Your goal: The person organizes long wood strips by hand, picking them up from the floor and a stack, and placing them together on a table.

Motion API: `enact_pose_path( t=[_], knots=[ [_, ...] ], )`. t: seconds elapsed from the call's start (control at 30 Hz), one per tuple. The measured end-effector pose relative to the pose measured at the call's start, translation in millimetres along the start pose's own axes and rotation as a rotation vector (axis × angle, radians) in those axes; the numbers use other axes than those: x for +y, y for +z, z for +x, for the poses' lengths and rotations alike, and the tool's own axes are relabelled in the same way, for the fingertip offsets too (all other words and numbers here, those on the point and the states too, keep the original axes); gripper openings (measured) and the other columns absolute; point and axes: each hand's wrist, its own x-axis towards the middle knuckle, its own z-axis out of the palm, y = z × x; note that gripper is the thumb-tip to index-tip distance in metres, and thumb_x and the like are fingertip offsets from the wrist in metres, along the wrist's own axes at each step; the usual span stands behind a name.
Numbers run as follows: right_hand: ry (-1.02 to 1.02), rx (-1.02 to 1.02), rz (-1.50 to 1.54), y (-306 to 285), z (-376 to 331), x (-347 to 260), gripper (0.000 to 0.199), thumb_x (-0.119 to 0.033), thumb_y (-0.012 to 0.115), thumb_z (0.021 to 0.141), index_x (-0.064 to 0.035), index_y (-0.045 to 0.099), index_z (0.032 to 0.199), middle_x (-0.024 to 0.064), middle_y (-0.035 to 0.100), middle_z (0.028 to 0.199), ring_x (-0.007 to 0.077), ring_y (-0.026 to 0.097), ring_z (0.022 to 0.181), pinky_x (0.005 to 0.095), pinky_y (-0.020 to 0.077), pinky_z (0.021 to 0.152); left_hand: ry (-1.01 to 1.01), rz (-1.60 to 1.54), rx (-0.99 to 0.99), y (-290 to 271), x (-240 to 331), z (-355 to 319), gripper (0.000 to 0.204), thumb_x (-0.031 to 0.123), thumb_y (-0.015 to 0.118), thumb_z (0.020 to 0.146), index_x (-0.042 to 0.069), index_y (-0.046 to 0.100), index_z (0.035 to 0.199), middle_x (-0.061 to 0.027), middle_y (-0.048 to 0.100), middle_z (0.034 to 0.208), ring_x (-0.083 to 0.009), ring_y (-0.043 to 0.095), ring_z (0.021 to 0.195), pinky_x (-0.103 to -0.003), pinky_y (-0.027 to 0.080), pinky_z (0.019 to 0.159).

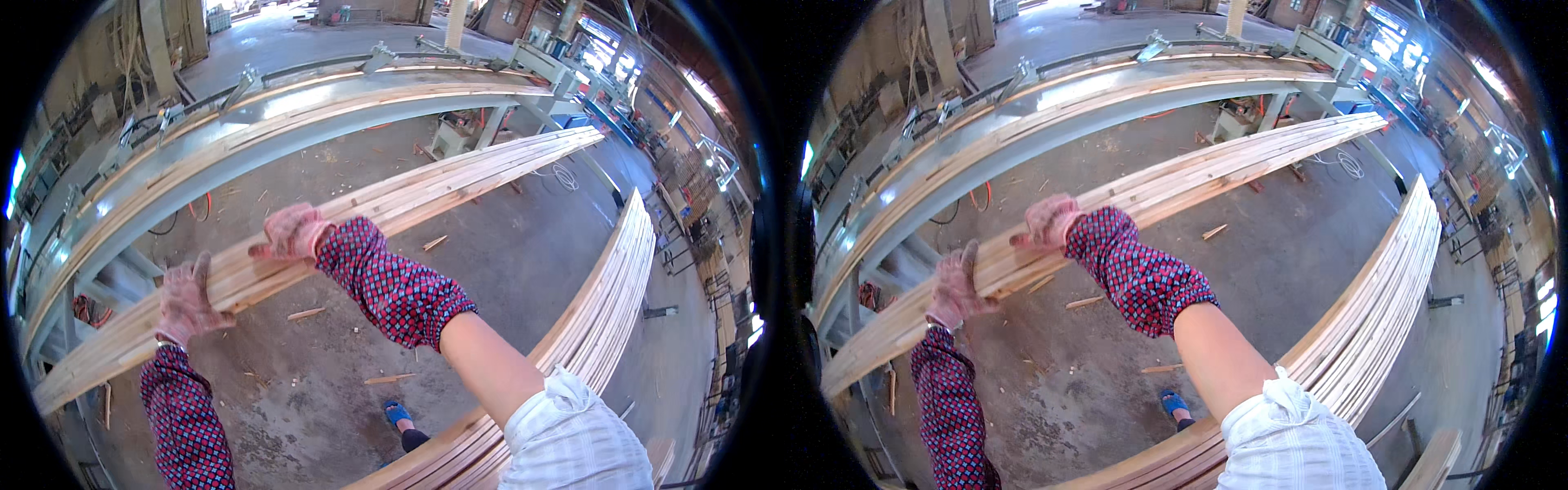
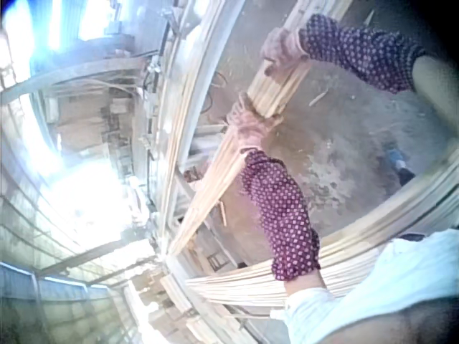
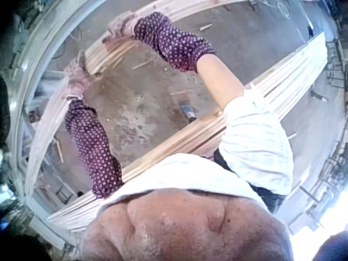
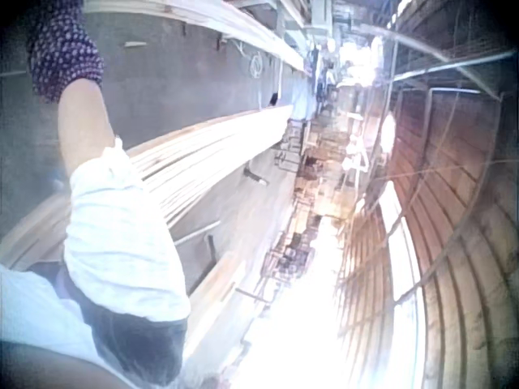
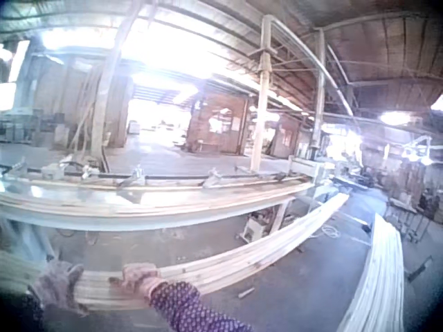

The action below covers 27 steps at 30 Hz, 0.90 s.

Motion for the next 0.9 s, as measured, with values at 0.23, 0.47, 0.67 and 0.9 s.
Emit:
enact_pose_path(
  t=[0.23, 0.47, 0.67, 0.9],
  knots=[
    [0.035, -0.125, 0.085, -3, -9, -27, 0.069, -0.069, 0.054, 0.084, -0.0037, 0.071, 0.097, 0.0187, 0.071, 0.096, 0.0354, 0.069, 0.093, 0.0447, 0.0543, 0.081, 0.085, -0.076, 0.046, 0, -18, -23, 0.115, 0.053, 0.089, 0.042, 0.005, 0.041, 0.135, -0.0145, 0.053, 0.121, -0.0315, 0.049, 0.117, -0.045, 0.033, 0.106],
    [0.079, -0.173, 0.151, -21, -23, -20, 0.065, -0.066, 0.058, 0.083, -0.0032, 0.071, 0.094, 0.0172, 0.07, 0.095, 0.0356, 0.068, 0.092, 0.0451, 0.0544, 0.08, 0.136, -0.111, 0.041, -19, -10, -11, 0.11, 0.049, 0.09, 0.04, 0.008, 0.043, 0.13, -0.0119, 0.055, 0.112, -0.0317, 0.052, 0.107, -0.047, 0.037, 0.1],
    [-0.009, -0.156, 0.163, -28, -26, -23, 0.064, -0.064, 0.071, 0.07, -0.0039, 0.069, 0.093, 0.0163, 0.07, 0.092, 0.035, 0.068, 0.089, 0.044, 0.0545, 0.077, 0.107, -0.125, 0.029, -31, -5, -16, 0.108, 0.043, 0.09, 0.039, 0.007, 0.043, 0.129, -0.0132, 0.057, 0.111, -0.0329, 0.052, 0.106, -0.046, 0.038, 0.098],
    [-0.217, -0.129, 0.136, -16, -29, -18, 0.094, -0.062, 0.081, 0.052, -0.0049, 0.051, 0.12, 0.0117, 0.061, 0.104, 0.0299, 0.06, 0.1, 0.0447, 0.0391, 0.092, 0.101, -0.167, -0.022, -23, -11, -25, 0.11, 0.032, 0.087, 0.042, 0.006, 0.038, 0.136, -0.0152, 0.053, 0.115, -0.036, 0.05, 0.109, -0.048, 0.036, 0.098]
  ],
)
